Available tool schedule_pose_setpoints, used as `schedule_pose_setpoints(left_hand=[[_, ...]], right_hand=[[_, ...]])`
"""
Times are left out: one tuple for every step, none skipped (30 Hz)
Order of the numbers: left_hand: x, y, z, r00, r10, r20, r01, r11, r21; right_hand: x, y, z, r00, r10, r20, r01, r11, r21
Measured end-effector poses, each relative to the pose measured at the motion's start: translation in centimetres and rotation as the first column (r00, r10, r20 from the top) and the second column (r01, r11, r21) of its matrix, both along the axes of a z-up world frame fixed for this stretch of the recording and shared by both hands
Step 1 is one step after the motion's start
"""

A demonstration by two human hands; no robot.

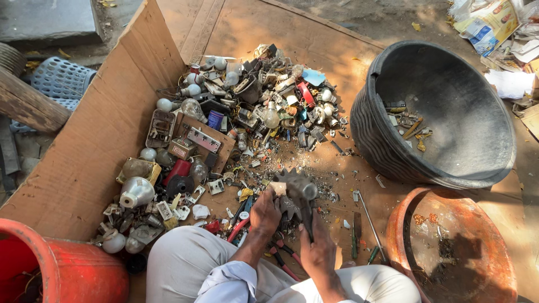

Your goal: The person sits on the ground and repeatedly strikes a metal gear-like object with a hammer to break it into smaller pieces. The person occasionally uses pliers to adjust the object. The broken fragments remain on the ground.

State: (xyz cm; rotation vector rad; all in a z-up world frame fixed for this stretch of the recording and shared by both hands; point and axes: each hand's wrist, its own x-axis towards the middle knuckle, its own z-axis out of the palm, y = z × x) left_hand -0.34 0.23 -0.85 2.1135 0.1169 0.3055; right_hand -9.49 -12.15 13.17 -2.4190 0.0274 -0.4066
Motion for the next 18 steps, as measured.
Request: schedule_pose_setpoints(left_hand=[[0.0,0.0,0.2,1.0,-0.001,-0.004,0.001,1.0,-0.01],[-0.1,0.1,0.4,1.0,-0.002,-0.007,0.002,1.0,-0.019],[-0.4,0.1,0.5,1.0,-0.011,-0.027,0.011,1.0,-0.022],[-0.7,0.1,0.7,0.999,-0.021,-0.046,0.019,0.999,-0.026],[-0.1,0.3,1.0,0.998,-0.025,-0.053,0.024,0.999,-0.024],[0.7,0.5,1.2,1.0,-0.022,0.005,0.023,1.0,-0.02],[0.2,0.5,1.0,0.999,-0.021,0.04,0.021,1.0,-0.018],[-0.3,0.5,0.8,0.997,-0.019,0.075,0.02,1.0,-0.016],[-0.1,0.2,0.7,1.0,-0.005,0.03,0.005,1.0,-0.029],[0.1,-0.1,0.5,1.0,0.009,-0.016,-0.01,0.999,-0.042],[0.1,-0.2,0.4,0.998,0.018,-0.061,-0.021,0.999,-0.05],[0.1,-0.1,0.3,0.998,0.012,-0.068,-0.015,0.999,-0.046],[0.1,0.0,0.2,0.997,0.008,-0.07,-0.011,0.999,-0.044],[0.0,0.0,0.3,0.997,0.005,-0.073,-0.008,0.999,-0.041],[-0.1,-0.1,0.4,0.997,0.003,-0.081,-0.007,0.998,-0.054],[-0.3,-0.1,0.6,0.996,0.001,-0.09,-0.007,0.998,-0.068],[0.0,0.2,0.8,0.995,-0.003,-0.095,-0.004,0.997,-0.076],[0.3,0.3,1.0,0.996,-0.002,-0.088,-0.002,0.999,-0.053]], right_hand=[[0.2,0.2,0.0,0.996,0.019,-0.085,-0.025,0.997,-0.075],[0.3,0.3,0.1,0.985,0.03,-0.171,-0.056,0.988,-0.146],[0.2,0.3,0.2,0.966,0.033,-0.258,-0.091,0.972,-0.216],[0.1,0.2,0.3,0.965,0.045,-0.257,-0.089,0.983,-0.163],[0.7,0.4,0.3,0.968,0.062,-0.244,-0.09,0.99,-0.106],[1.3,0.5,0.3,0.97,0.079,-0.231,-0.093,0.995,-0.048],[0.8,0.5,0.3,0.976,0.044,-0.213,-0.068,0.992,-0.109],[0.3,0.4,0.1,0.981,0.01,-0.192,-0.043,0.985,-0.168],[0.2,0.2,-0.1,0.987,-0.022,-0.162,-0.016,0.973,-0.231],[0.1,-0.1,-0.2,0.997,0.006,-0.077,-0.021,0.981,-0.192],[-0.1,-0.2,-0.4,1.0,0.026,0.011,-0.024,0.989,-0.148],[-0.2,-0.2,-0.6,0.994,0.042,0.099,-0.031,0.994,-0.105],[-0.1,-0.2,-0.8,1.0,0.02,0.008,-0.018,0.987,-0.163],[0.0,-0.3,-1.0,0.997,-0.008,-0.08,-0.01,0.975,-0.221],[0.3,-0.5,-1.2,0.986,-0.044,-0.161,-0.004,0.959,-0.282],[0.6,-0.9,-1.1,0.985,-0.026,-0.17,-0.025,0.957,-0.288],[1.1,-1.1,-1.1,0.984,-0.009,-0.177,-0.043,0.956,-0.29],[1.6,-1.0,-1.2,0.983,0.007,-0.183,-0.062,0.954,-0.292]])
